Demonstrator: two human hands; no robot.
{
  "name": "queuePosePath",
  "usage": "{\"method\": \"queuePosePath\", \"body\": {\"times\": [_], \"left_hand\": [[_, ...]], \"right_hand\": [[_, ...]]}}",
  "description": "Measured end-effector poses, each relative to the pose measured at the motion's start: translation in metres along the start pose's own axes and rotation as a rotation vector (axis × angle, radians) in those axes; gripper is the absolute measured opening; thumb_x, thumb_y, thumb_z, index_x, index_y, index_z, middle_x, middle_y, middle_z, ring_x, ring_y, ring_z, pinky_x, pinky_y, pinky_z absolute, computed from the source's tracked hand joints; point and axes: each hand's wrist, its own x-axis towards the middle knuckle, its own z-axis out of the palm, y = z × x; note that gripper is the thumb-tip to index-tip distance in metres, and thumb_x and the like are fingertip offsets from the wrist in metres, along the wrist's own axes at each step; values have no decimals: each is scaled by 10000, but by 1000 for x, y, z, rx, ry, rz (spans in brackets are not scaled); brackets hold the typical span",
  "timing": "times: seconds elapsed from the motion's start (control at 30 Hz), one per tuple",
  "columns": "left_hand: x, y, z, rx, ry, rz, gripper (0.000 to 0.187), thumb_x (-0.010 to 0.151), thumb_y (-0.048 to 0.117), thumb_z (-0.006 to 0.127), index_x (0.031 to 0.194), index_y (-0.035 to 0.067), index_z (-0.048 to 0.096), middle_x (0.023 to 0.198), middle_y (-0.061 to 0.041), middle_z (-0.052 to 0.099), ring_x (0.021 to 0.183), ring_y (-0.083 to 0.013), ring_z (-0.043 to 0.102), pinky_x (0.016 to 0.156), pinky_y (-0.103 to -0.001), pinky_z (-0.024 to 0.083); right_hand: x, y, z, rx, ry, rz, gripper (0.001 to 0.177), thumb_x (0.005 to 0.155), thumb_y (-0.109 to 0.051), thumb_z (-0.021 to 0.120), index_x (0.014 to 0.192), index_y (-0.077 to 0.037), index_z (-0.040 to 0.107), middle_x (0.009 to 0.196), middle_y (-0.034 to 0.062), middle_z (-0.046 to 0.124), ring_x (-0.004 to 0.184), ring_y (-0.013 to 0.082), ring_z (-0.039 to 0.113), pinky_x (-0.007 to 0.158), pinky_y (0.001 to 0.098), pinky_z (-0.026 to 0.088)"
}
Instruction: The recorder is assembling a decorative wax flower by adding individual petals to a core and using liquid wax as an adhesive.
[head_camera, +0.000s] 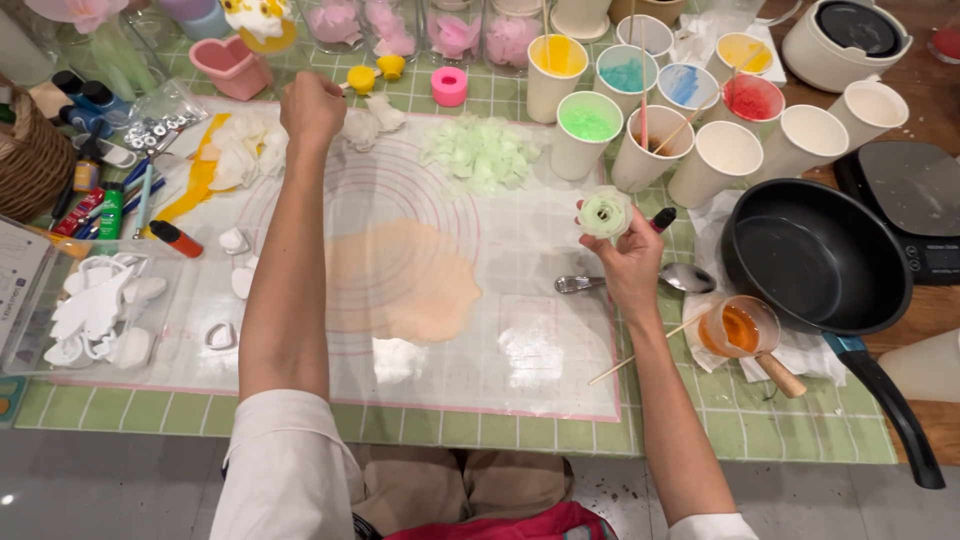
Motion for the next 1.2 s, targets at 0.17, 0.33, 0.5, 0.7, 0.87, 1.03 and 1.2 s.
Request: {"method": "queuePosePath", "body": {"times": [0.17, 0.33, 0.5, 0.7, 0.87, 1.03, 1.2], "left_hand": [[-7, -23, 2, -26, -132, -32, 260, 801, 79, 730, 1038, 158, 802, 1029, -176, 745, 988, -347, 700, 871, -452, 538], [-15, -22, -4, -12, -172, 37, 307, 773, 99, 779, 1072, 164, 805, 1081, -157, 741, 1022, -334, 681, 882, -446, 514], [-31, -4, -8, -105, -248, 34, 327, 729, 148, 875, 1049, 184, 816, 970, -127, 752, 932, -282, 700, 858, -418, 533], [-24, -10, 9, -163, -4, 255, 136, 715, 60, 865, 830, 64, 794, 831, -123, 738, 785, -296, 705, 717, -420, 545], [-16, 37, -7, -315, 35, 287, 60, 777, 19, 764, 827, 33, 734, 802, -127, 740, 767, -291, 728, 719, -405, 553], [-13, 32, 13, -102, 110, 258, 110, 766, 86, 833, 809, 45, 740, 780, -175, 728, 751, -369, 696, 664, -457, 524], [-19, 35, 17, -59, 209, 432, 196, 706, 107, 892, 766, 36, 719, 807, -196, 717, 753, -387, 694, 674, -490, 529]], "right_hand": [[-1, 8, -3, -22, 7, 3, 464, 915, 33, 759, 1350, 18, 598, 1261, 103, 714, 1085, 173, 712, 885, 292, 585], [-1, 8, -1, -18, 7, 13, 466, 918, 39, 751, 1356, 19, 594, 1263, 110, 716, 1086, 177, 717, 890, 295, 585], [-2, 8, -2, -8, 9, 6, 450, 930, 52, 732, 1357, 19, 596, 1270, 106, 709, 1092, 176, 711, 908, 293, 583], [0, 6, -1, 13, 36, 8, 423, 901, 78, 724, 1308, 14, 627, 1243, 84, 712, 1073, 166, 706, 868, 286, 586], [1, 17, -6, -55, 24, -105, 407, 927, 102, 765, 1309, 40, 642, 1232, 93, 711, 1115, 170, 672, 977, 302, 559], [3, 6, -3, 43, 77, -1, 425, 923, 37, 761, 1320, 27, 611, 1211, 68, 710, 1072, 151, 695, 925, 290, 589], [3, 9, -5, 56, 79, 6, 438, 933, 4, 773, 1336, 39, 605, 1198, 77, 710, 1061, 152, 702, 949, 297, 592]]}}
